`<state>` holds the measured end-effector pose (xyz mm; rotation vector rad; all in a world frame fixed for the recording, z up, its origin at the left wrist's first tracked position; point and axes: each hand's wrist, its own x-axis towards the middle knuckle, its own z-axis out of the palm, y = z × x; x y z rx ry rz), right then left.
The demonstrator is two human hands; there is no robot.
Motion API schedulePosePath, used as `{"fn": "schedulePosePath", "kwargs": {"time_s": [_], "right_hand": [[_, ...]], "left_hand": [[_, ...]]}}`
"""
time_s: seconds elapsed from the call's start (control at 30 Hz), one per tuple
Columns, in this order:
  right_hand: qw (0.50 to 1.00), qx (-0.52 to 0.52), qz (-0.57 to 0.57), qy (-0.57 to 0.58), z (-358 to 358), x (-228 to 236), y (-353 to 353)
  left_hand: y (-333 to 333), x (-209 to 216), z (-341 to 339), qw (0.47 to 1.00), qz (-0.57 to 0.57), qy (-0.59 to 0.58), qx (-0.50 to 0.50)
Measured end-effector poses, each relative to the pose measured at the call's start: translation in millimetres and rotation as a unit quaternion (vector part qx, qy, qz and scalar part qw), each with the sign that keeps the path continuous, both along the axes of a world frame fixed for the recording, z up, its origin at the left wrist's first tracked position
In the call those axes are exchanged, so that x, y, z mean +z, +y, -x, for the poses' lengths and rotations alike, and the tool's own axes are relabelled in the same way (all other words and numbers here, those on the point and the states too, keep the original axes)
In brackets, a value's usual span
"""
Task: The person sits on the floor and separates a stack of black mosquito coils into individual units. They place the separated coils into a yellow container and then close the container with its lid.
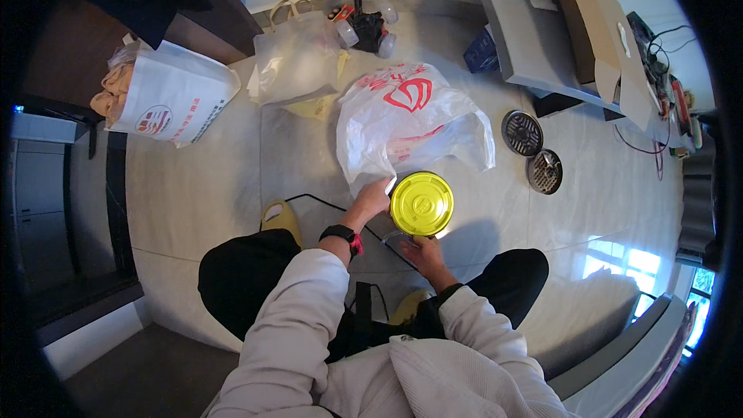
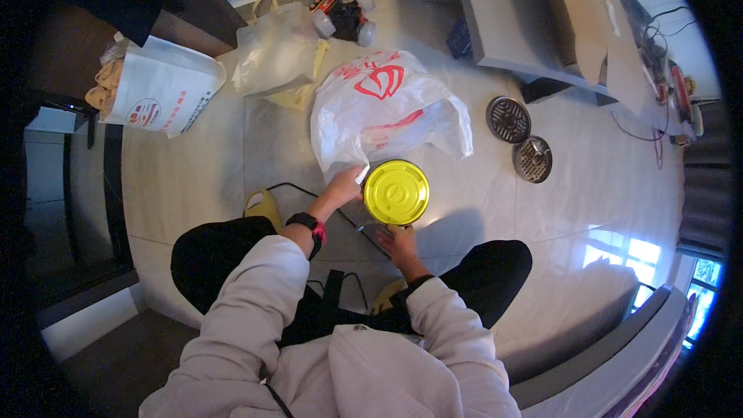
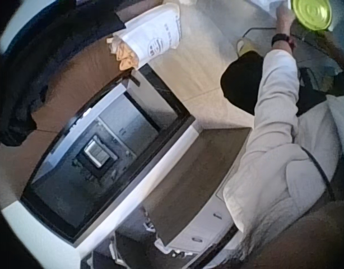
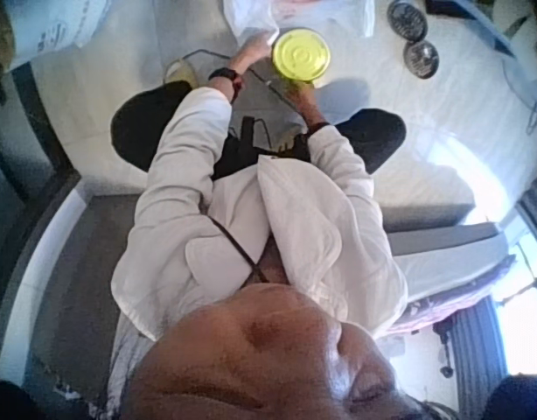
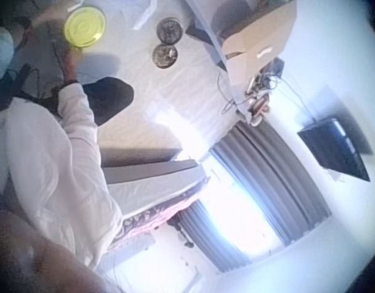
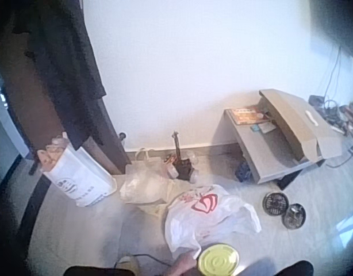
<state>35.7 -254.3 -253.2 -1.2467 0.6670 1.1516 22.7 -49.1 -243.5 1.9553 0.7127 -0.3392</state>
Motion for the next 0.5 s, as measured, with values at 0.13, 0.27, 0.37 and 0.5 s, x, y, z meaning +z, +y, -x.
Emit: {"fn": "schedulePosePath", "kwargs": {"time_s": [0.13,0.27,0.37,0.5], "right_hand": [[0.99,-0.006,-0.083,0.114,9,-11,11],[0.985,-0.061,-0.056,0.153,16,-15,21],[0.983,-0.105,-0.075,0.129,17,-16,16],[0.979,-0.168,-0.065,0.099,17,-21,11]], "left_hand": [[0,-8,1,0.995,0.081,0.011,0.053],[-3,-4,6,1.0,-0.007,-0.019,-0.021],[-6,1,4,1.0,0.023,0.01,0.014],[-10,4,4,0.999,-0.012,-0.023,-0.037]]}}
